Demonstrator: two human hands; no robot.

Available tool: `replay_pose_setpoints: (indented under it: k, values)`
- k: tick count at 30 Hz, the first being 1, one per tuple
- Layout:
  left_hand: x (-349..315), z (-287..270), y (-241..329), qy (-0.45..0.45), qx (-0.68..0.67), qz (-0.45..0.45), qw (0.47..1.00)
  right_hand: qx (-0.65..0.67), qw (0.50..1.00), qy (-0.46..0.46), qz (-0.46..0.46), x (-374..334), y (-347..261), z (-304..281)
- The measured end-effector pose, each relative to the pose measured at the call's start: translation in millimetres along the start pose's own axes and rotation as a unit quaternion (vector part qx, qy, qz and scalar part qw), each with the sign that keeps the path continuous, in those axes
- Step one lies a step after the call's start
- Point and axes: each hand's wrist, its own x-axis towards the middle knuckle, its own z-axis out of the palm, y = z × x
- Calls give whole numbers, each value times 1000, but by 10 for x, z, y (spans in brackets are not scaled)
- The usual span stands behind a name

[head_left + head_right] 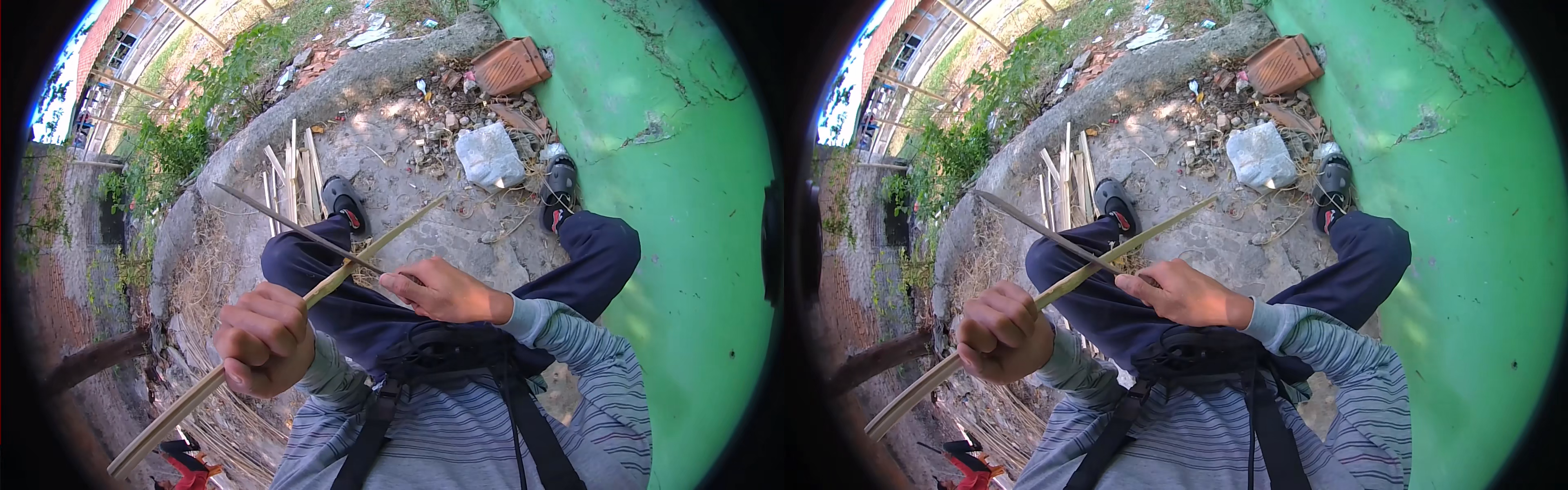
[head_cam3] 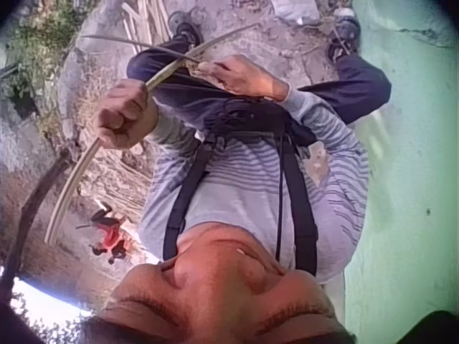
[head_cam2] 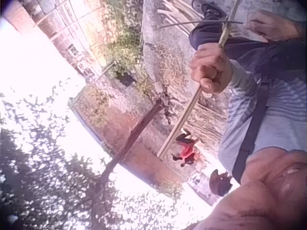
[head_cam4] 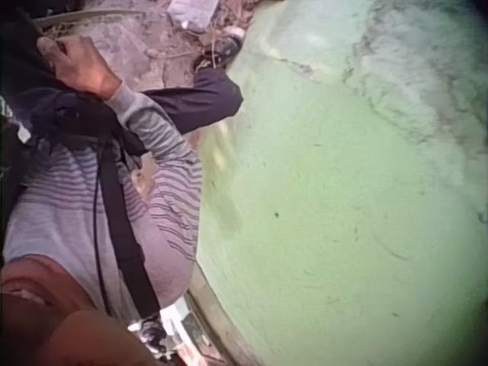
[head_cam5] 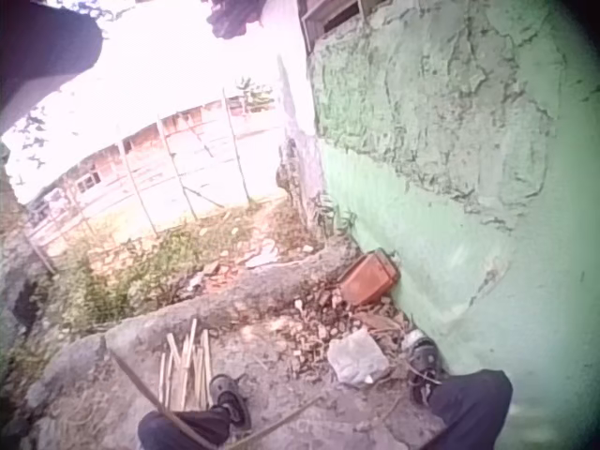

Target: The person scrapes and shaves a bamboo stick with a knife, running the blade along the length of the stick to shape it.

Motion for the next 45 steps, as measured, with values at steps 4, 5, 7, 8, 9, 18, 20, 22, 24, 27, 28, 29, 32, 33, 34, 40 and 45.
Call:
replay_pose_setpoints:
  k: [4, 5, 7, 8, 9, 18, 20, 22, 24, 27, 28, 29, 32, 33, 34, 40, 45]
  values:
    - [-53, 4, 21, 22, 1, 0, 1000, 2, 1000, 18, -3, 96, 303, 9]
    - [-29, -11, -4, 18, -1, 10, 1000, -6, 1000, 22, -10, 132, 399, -54]
    - [-46, -23, 11, 30, 1, 3, 1000, 57, 994, 10, 89, 133, 455, -69]
    - [-42, -35, 5, 27, 2, 3, 1000, 47, 996, 28, 71, 155, 474, -45]
    - [-30, -30, -9, 31, 3, 4, 999, 45, 996, 25, 74, 161, 405, -60]
    - [115, 58, -105, 46, 56, -13, 997, 12, 998, -21, 56, 294, 343, -357]
    - [130, 74, -150, 67, 46, -15, 997, 86, 987, -38, 128, 313, 532, -447]
    - [134, 89, -160, 68, 49, -15, 996, 72, 989, -38, 120, 313, 520, -441]
    - [150, 89, -172, 70, 50, -19, 996, 60, 991, -37, 113, 301, 462, -417]
    - [185, 74, -192, 68, 26, -6, 997, 83, 992, -49, 80, 291, 424, -395]
    - [194, 80, -202, 59, 27, -5, 998, 74, 995, -44, 51, 305, 471, -415]
    - [201, 84, -211, 51, 29, -3, 998, 66, 997, -39, 21, 325, 524, -437]
    - [230, 71, -210, 21, 35, -7, 999, -1, 995, -7, 101, 426, 765, -574]
    - [230, 59, -216, 24, 36, -9, 999, 0, 995, -9, 103, 456, 871, -585]
    - [226, 45, -214, 27, 40, -9, 999, 54, 991, -18, 122, 489, 965, -593]
    - [188, -43, -204, 38, 39, -3, 999, -22, 998, 21, 55, 491, 1062, -431]
    - [217, -27, -181, 24, 33, -6, 999, -132, 988, 62, 49, 584, 1381, -519]
